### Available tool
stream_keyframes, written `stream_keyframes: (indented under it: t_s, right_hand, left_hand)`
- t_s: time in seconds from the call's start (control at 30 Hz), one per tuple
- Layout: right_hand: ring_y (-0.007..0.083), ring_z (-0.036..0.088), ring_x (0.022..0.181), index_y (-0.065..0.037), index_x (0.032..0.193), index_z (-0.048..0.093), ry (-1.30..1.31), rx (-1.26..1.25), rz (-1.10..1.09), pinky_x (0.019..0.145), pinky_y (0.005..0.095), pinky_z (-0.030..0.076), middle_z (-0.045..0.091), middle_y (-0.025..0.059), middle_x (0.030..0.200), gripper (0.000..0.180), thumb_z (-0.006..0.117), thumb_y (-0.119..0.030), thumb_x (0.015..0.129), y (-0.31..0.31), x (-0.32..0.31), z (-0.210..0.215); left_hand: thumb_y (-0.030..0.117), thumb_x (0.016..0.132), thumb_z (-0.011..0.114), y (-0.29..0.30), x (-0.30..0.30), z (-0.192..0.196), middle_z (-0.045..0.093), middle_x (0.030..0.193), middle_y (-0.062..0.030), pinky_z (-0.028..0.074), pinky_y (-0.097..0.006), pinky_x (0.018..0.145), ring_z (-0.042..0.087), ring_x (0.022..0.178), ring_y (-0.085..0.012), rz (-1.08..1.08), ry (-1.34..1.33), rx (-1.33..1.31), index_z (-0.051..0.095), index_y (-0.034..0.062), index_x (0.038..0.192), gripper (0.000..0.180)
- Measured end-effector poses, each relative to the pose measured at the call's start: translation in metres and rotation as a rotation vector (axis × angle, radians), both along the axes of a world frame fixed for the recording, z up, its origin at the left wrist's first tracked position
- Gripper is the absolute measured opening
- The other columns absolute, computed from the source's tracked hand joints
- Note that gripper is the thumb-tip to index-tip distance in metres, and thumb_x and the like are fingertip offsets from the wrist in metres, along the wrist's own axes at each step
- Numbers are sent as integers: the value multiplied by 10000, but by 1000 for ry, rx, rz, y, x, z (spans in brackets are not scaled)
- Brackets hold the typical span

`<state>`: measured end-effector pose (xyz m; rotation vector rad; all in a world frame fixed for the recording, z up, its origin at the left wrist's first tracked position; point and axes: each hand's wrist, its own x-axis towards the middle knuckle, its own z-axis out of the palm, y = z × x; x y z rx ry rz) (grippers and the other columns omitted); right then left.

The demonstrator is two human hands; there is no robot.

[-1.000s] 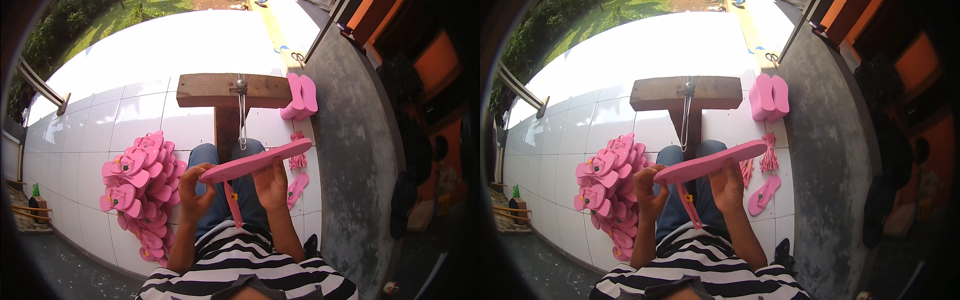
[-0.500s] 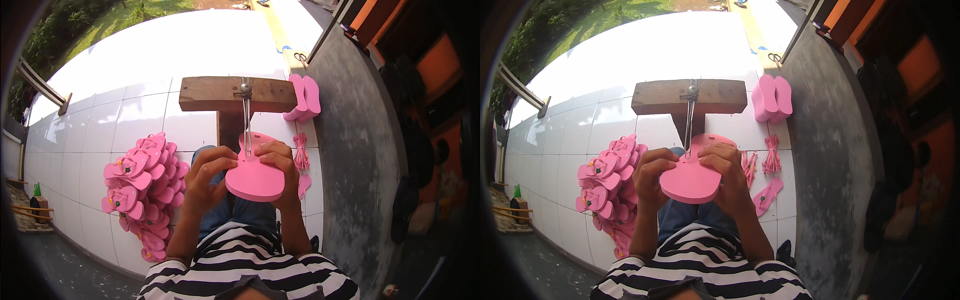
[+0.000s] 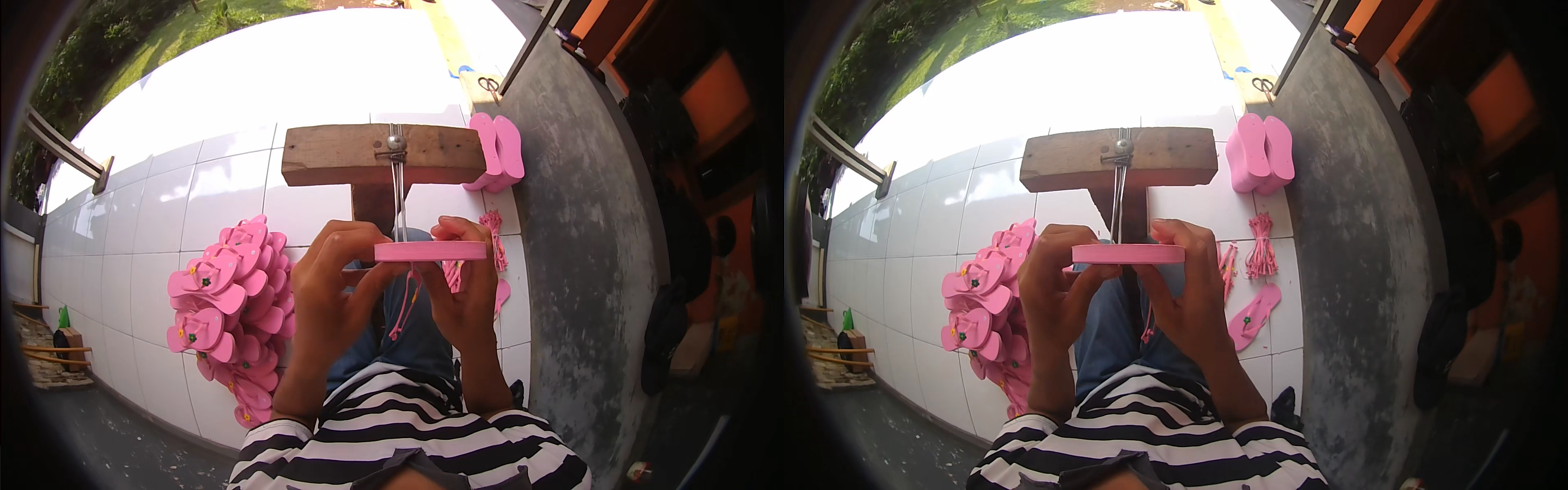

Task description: The person assembles flip-flops by hand using a metal fixture, threading the straps through the pink foam soles and pulling them through to secure them.

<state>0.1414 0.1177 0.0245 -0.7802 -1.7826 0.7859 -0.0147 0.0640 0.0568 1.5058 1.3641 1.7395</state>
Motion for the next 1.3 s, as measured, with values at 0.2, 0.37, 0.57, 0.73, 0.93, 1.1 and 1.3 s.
stream_keyframes:
  t_s: [0.2, 0.37, 0.57, 0.73, 0.93, 1.1, 1.3]
  right_hand:
    - [332, 458, 1109, -1, 1407, 406, -55, -34, -232, 959, 437, 409, 429, 227, 1218, 566, 642, -242, 952, 44, -40, 6]
    - [306, 393, 1137, 11, 1418, 323, -19, 160, -475, 987, 459, 363, 357, 190, 1263, 746, 761, -219, 860, 46, -51, -8]
    - [226, 476, 1095, -22, 1314, 370, 150, -110, -400, 939, 380, 419, 436, 133, 1249, 673, 790, -243, 837, 41, -15, -81]
    - [151, 644, 874, -11, 1146, 623, -3, -442, -25, 707, 281, 532, 602, 63, 1002, 269, 684, -156, 929, -30, -4, -129]
    - [122, 667, 751, -13, 1063, 684, 13, -404, -37, 604, 249, 549, 609, 57, 953, 182, 706, -108, 910, -57, -1, -142]
    - [104, 656, 771, -21, 1078, 663, 46, -632, 105, 665, 247, 546, 645, 44, 910, 210, 726, -111, 899, -52, 17, -137]
    - [94, 633, 780, -20, 1085, 657, 255, -787, 37, 740, 251, 524, 661, 32, 868, 207, 693, -159, 936, -58, 34, -142]
  left_hand:
    - [35, 877, 717, 62, -13, 8, 664, 898, -123, 583, -272, 606, 712, 815, -163, 218, 228, 32, 607, -12, 954, 142]
    - [76, 868, 739, 64, -13, 9, 657, 769, -105, 548, -304, 598, 685, 708, -174, 282, 117, -28, 559, -8, 843, 200]
    - [75, 887, 698, 26, -5, -84, 648, 836, -97, 485, -300, 596, 611, 631, -170, 436, 268, -7, 605, 17, 907, 112]
    - [75, 918, 649, -20, 18, -159, 651, 899, -101, 521, -293, 645, 667, 738, -185, 97, 84, -294, 634, 2, 1011, 119]
    - [56, 910, 644, -45, 25, -159, 653, 911, -129, 571, -313, 678, 701, 808, -195, -124, -59, -385, 601, -22, 1069, 182]
    - [89, 896, 682, -59, 23, -159, 678, 859, -107, 582, -303, 686, 700, 786, -191, -217, 64, -469, 600, -31, 1074, 229]
    - [132, 944, 661, -78, 6, -165, 715, 904, -90, 586, -278, 706, 682, 812, -121, -154, -152, -575, 667, -42, 1068, 214]
